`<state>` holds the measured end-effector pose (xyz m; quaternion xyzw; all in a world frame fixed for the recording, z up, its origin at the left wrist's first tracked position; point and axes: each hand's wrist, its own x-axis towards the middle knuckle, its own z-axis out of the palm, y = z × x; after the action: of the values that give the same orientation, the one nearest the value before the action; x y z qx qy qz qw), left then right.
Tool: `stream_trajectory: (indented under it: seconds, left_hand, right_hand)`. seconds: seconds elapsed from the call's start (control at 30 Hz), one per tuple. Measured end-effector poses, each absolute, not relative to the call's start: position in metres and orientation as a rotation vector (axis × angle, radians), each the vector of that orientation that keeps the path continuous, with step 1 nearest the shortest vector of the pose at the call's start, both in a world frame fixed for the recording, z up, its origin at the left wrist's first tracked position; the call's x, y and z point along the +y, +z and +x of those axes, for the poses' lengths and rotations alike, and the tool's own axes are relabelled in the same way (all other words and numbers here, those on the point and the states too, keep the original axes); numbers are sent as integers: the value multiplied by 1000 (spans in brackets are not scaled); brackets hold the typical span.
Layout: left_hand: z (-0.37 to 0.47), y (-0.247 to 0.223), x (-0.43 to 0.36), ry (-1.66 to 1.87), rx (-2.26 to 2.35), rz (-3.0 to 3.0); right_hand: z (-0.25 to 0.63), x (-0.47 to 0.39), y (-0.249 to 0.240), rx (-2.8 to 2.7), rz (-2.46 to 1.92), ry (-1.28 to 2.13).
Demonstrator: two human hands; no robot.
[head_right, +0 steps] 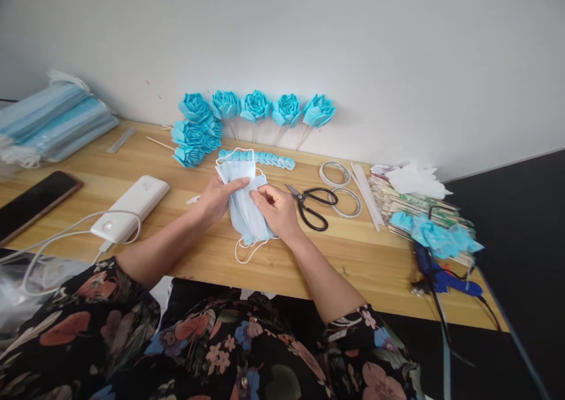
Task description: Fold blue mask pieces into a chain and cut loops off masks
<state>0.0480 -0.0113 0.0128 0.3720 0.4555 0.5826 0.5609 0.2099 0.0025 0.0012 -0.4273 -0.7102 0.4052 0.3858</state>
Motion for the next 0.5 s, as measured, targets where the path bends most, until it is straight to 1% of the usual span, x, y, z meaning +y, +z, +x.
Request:
stream_trajectory:
  seconds: [0.23,0.5]
  left_hand:
    - [52,6,-11,1313,1125,946]
    - [46,5,-6,1340,1022,768]
  right_hand:
    - [210,0,7,-1820,-1078,974]
    - [214,8,1,-1771,-1110,1016]
